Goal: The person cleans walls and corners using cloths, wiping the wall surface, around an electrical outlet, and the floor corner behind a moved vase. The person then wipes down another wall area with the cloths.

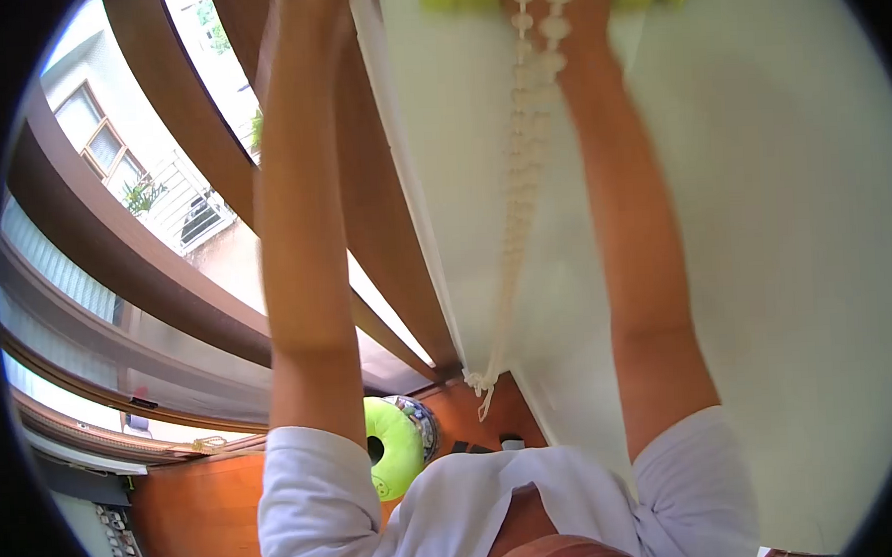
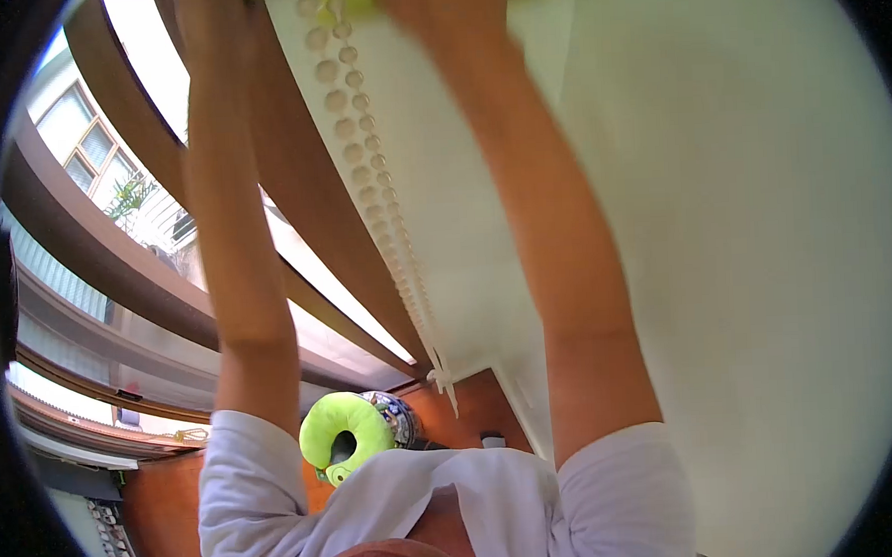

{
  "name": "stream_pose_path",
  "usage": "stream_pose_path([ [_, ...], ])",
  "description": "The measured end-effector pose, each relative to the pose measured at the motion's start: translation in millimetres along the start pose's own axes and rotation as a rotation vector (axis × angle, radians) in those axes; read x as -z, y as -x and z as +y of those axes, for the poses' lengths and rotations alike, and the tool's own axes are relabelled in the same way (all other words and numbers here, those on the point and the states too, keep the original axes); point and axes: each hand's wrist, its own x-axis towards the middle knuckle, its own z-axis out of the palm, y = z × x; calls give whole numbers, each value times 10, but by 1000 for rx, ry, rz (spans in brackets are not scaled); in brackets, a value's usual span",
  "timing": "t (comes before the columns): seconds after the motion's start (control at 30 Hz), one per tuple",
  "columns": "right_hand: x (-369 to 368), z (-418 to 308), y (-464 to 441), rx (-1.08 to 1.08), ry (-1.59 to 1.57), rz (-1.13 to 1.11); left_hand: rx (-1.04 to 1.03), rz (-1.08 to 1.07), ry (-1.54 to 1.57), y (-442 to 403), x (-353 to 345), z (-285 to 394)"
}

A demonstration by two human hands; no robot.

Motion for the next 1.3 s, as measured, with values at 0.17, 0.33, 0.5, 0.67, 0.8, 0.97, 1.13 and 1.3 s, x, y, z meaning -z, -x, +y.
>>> stream_pose_path([
  [0.17, 627, -555, 2393, -305, -49, -394, 236, -40, -59, 1745, 422, -668],
  [0.33, 1356, -929, 4191, -555, -306, -783, 609, -3, -208, 3463, 847, -1196],
  [0.5, 1104, -707, 3132, -427, -113, -708, 457, -103, -178, 3074, 896, -1323],
  [0.67, 474, -63, 852, -97, 112, -410, -61, -94, -571, 804, 565, -608],
  [0.8, 113, 32, 274, -206, 129, -80, 91, -60, 62, 439, 596, -761],
  [0.97, 358, 110, 1380, -279, -90, -87, 203, 116, -130, 1469, 871, -1615],
  [1.13, 890, -180, 3554, -660, -63, -421, 510, 129, 137, 2830, 1068, -1665],
  [1.3, 1491, -611, 4760, -825, -46, -819, 783, 208, 208, 3897, 1215, -1886],
])
